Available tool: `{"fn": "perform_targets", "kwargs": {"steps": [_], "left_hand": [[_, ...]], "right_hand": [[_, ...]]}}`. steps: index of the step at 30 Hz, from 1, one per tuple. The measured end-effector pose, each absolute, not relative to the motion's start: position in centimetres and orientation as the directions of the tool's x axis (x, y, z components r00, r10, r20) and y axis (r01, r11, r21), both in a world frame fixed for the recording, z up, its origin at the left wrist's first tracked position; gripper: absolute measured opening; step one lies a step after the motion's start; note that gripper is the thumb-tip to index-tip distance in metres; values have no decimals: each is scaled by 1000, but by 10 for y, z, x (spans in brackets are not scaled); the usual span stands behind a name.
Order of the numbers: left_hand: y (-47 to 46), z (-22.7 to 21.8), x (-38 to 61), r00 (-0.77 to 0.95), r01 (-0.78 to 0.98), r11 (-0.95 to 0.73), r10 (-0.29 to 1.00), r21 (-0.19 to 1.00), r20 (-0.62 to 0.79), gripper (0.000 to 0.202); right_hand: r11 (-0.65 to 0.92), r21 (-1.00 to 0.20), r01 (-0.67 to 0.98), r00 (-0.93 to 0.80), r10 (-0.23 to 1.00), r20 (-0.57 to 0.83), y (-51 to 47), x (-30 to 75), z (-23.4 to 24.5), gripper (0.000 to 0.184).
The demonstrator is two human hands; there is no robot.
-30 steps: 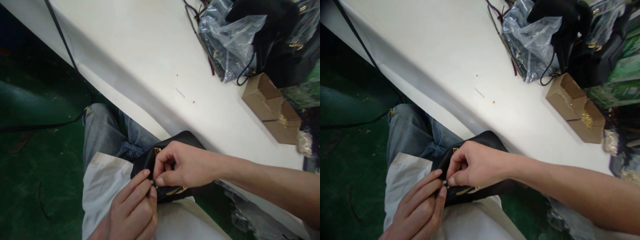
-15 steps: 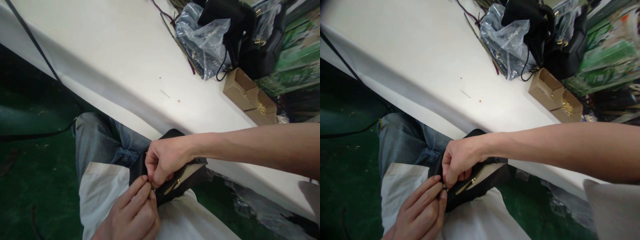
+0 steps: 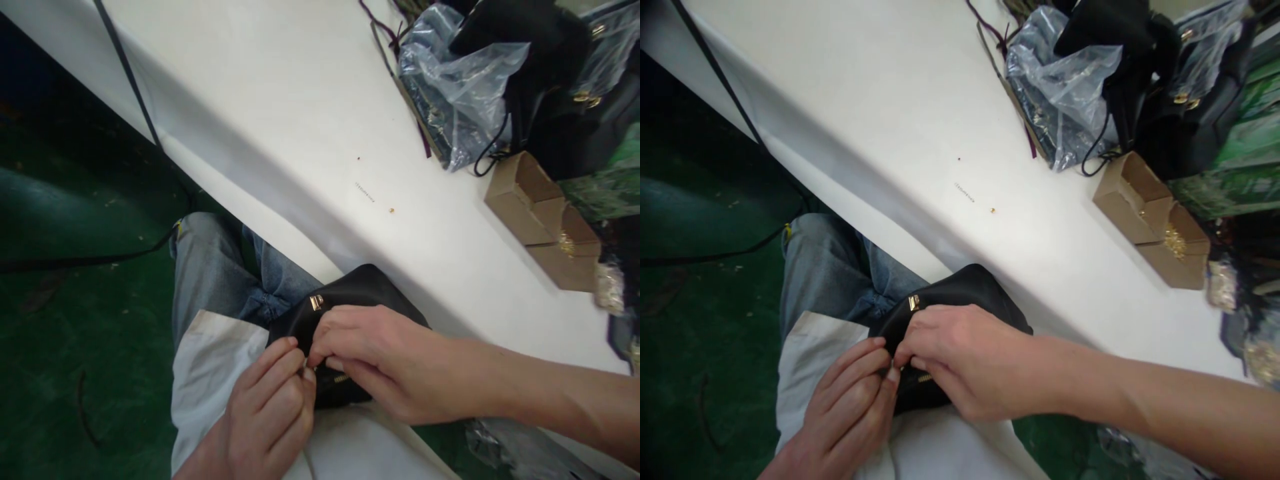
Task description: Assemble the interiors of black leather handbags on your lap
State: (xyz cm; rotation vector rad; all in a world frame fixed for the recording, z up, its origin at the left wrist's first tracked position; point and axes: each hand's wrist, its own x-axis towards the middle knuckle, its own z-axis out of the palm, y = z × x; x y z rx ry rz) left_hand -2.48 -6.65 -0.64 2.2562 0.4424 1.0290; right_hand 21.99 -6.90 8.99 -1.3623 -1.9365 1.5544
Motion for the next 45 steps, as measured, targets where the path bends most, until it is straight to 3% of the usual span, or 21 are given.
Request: {"fn": "perform_targets", "kwargs": {"steps": [11,17,24,28,32,38,45], "left_hand": [[-49,12,-22,670,23,-817,440,576,598,28],[-48,10,-26,693,-25,-816,402,577,598,31],[-47,7,-24,668,35,-816,449,577,594,21],[-47,7,-24,690,27,-849,398,528,605,29],[-52,-3,-27,658,41,-808,464,587,593,22],[-57,-17,-31,653,49,-775,502,630,567,22],[-44,-4,-24,617,79,-738,564,670,548,20]], "right_hand": [[-24,-937,349,-564,793,-231,-48,225,88,20],[-21,-938,345,-573,787,-228,-48,225,85,24],[15,-921,389,-604,759,-243,-43,227,90,23],[179,-833,524,-648,718,-254,-42,221,92,20],[348,-718,603,-691,677,-253,-46,213,89,15],[190,-708,681,-600,698,-390,-52,206,92,17],[102,-754,649,-525,778,-347,-58,208,111,18]]}}
